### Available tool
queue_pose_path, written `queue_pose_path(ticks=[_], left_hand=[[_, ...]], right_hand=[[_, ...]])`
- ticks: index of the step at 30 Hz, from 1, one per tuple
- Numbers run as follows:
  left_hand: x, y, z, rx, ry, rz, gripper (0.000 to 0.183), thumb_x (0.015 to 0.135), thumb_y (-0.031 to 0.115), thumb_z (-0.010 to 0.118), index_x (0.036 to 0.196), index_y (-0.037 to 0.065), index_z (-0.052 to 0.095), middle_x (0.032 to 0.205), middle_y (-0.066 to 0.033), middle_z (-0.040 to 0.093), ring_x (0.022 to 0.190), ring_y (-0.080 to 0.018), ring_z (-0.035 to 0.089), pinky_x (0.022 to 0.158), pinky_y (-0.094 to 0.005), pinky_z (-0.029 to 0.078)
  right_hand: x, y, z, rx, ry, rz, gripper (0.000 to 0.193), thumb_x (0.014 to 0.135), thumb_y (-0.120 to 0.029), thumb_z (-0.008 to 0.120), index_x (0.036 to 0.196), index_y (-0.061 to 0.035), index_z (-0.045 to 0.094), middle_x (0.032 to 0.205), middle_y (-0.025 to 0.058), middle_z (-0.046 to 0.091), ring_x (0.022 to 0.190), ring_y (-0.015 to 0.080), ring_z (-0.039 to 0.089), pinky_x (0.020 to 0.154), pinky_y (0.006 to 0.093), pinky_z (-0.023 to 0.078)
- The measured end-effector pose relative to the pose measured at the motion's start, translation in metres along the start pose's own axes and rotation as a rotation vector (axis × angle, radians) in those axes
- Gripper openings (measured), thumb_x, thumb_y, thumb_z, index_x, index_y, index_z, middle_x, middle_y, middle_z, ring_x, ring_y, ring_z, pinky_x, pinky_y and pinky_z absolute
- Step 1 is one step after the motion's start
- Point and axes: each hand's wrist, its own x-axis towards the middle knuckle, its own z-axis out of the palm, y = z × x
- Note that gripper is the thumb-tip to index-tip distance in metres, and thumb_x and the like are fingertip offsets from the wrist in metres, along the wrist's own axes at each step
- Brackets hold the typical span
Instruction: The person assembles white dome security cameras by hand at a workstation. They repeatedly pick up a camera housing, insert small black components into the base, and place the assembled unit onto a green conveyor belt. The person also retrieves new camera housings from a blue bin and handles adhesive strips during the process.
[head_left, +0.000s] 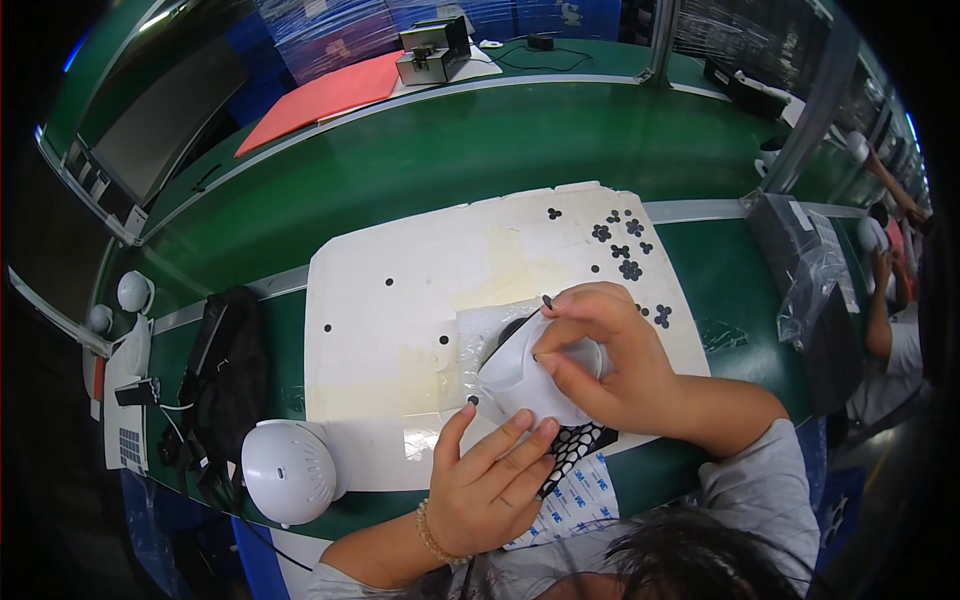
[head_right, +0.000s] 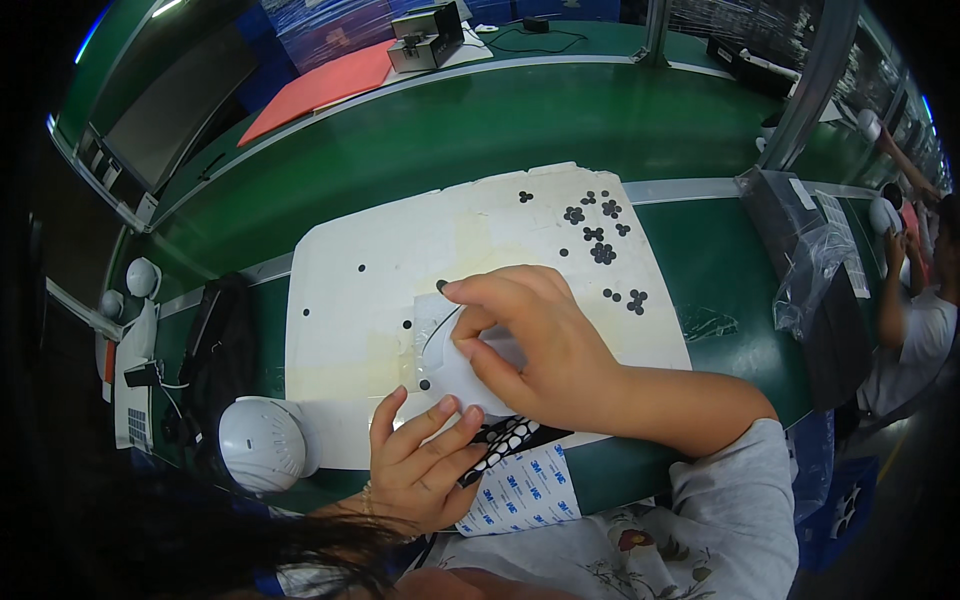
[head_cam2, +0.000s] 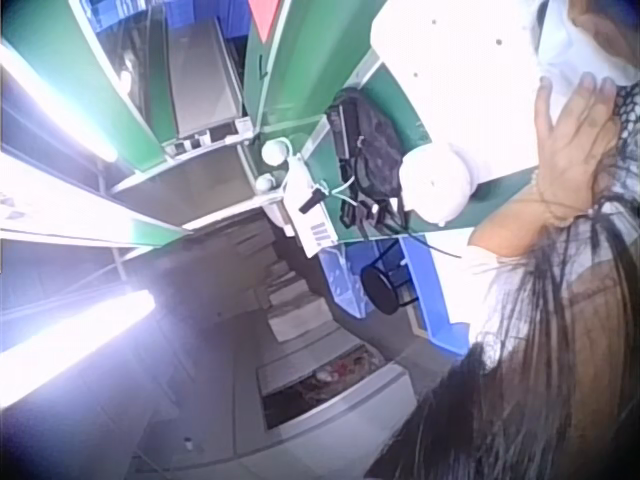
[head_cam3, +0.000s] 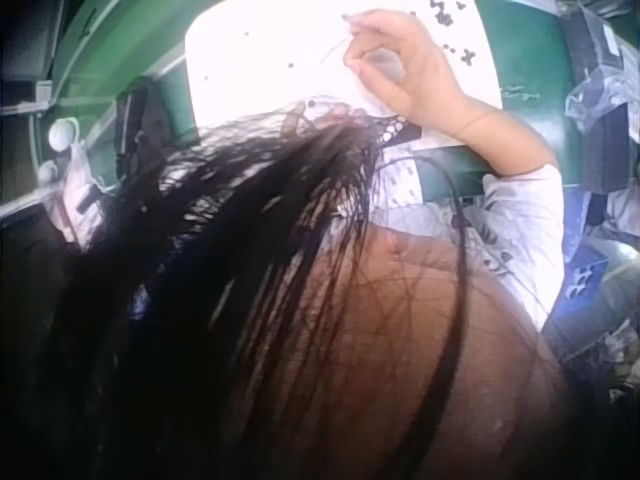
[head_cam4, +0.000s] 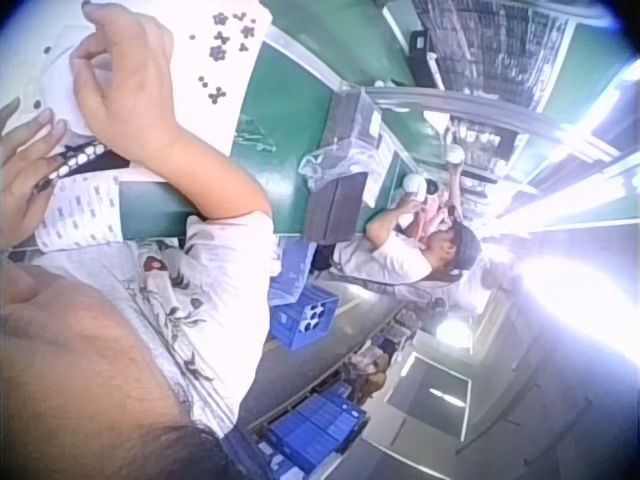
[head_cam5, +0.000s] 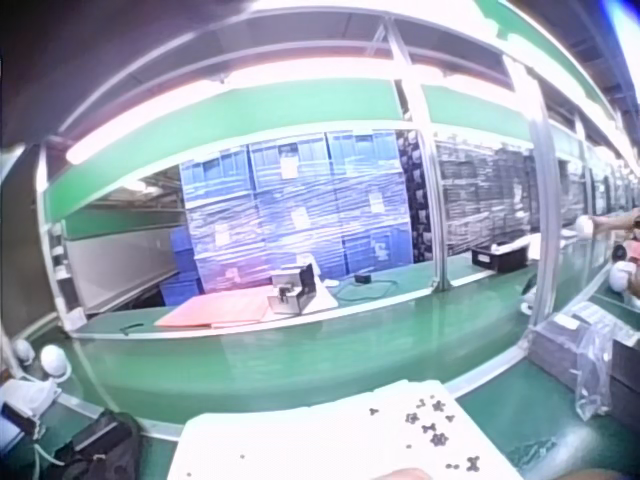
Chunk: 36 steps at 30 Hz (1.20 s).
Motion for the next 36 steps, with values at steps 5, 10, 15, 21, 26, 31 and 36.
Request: queue_pose_path(ticks=[5,10,15,21,26,31,36], left_hand=[[0.001,0.002,-0.002,0.007,-0.003,-0.014,0.010,0.068,0.008,0.058,0.078,0.008,0.062,0.112,-0.0032,0.059,0.107,-0.0177,0.052,0.094,-0.0490,0.029],[-0.002,-0.001,0.001,0.022,0.012,0.007,0.016,0.065,0.011,0.059,0.080,0.009,0.061,0.113,-0.0036,0.058,0.109,-0.0191,0.050,0.096,-0.0523,0.025],[0.000,-0.003,0.003,0.015,0.011,0.016,0.014,0.066,0.013,0.057,0.077,0.008,0.061,0.112,-0.0050,0.059,0.108,-0.0191,0.052,0.096,-0.0526,0.025],[-0.002,-0.004,0.005,0.028,0.023,0.021,0.013,0.066,0.014,0.057,0.077,0.008,0.061,0.111,-0.0055,0.059,0.109,-0.0197,0.051,0.096,-0.0533,0.024],[-0.002,-0.003,0.006,0.044,0.027,0.022,0.012,0.066,0.013,0.057,0.077,0.008,0.061,0.111,-0.0056,0.060,0.110,-0.0200,0.051,0.096,-0.0531,0.025],[-0.001,-0.002,0.005,0.048,0.025,0.013,0.011,0.067,0.011,0.057,0.077,0.008,0.061,0.111,-0.0056,0.060,0.110,-0.0199,0.051,0.096,-0.0531,0.025],[-0.001,-0.002,0.005,0.044,0.022,0.012,0.012,0.067,0.011,0.057,0.078,0.008,0.061,0.111,-0.0056,0.060,0.110,-0.0195,0.051,0.096,-0.0531,0.024]], right_hand=[[0.011,-0.017,-0.016,-0.117,-0.054,0.157,0.043,0.070,-0.007,0.063,0.111,-0.0087,0.050,0.108,0.0103,0.050,0.105,0.0268,0.043,0.090,0.0387,0.031],[-0.015,-0.005,-0.029,-0.118,-0.036,0.013,0.024,0.072,-0.013,0.066,0.095,-0.0106,0.060,0.124,0.0132,0.038,0.117,0.0343,0.032,0.098,0.0434,0.025],[-0.041,-0.006,-0.025,0.038,-0.165,0.140,0.007,0.079,-0.016,0.061,0.082,-0.0100,0.059,0.128,0.0140,0.037,0.124,0.0372,0.025,0.100,0.0453,0.021],[-0.042,-0.008,-0.022,0.074,-0.214,0.173,0.009,0.082,-0.017,0.056,0.080,-0.0088,0.057,0.131,0.0168,0.034,0.127,0.0375,0.020,0.102,0.0461,0.015],[-0.041,-0.010,-0.021,0.046,-0.206,0.183,0.009,0.083,-0.018,0.056,0.081,-0.0092,0.057,0.131,0.0146,0.036,0.127,0.0371,0.021,0.101,0.0446,0.019],[-0.040,-0.011,-0.021,0.046,-0.203,0.197,0.009,0.083,-0.018,0.056,0.080,-0.0091,0.057,0.130,0.0140,0.037,0.127,0.0371,0.022,0.101,0.0449,0.019],[-0.046,-0.010,-0.020,-0.058,-0.145,0.120,0.008,0.079,-0.018,0.060,0.082,-0.0112,0.059,0.127,0.0120,0.041,0.124,0.0348,0.028,0.098,0.0437,0.022]])
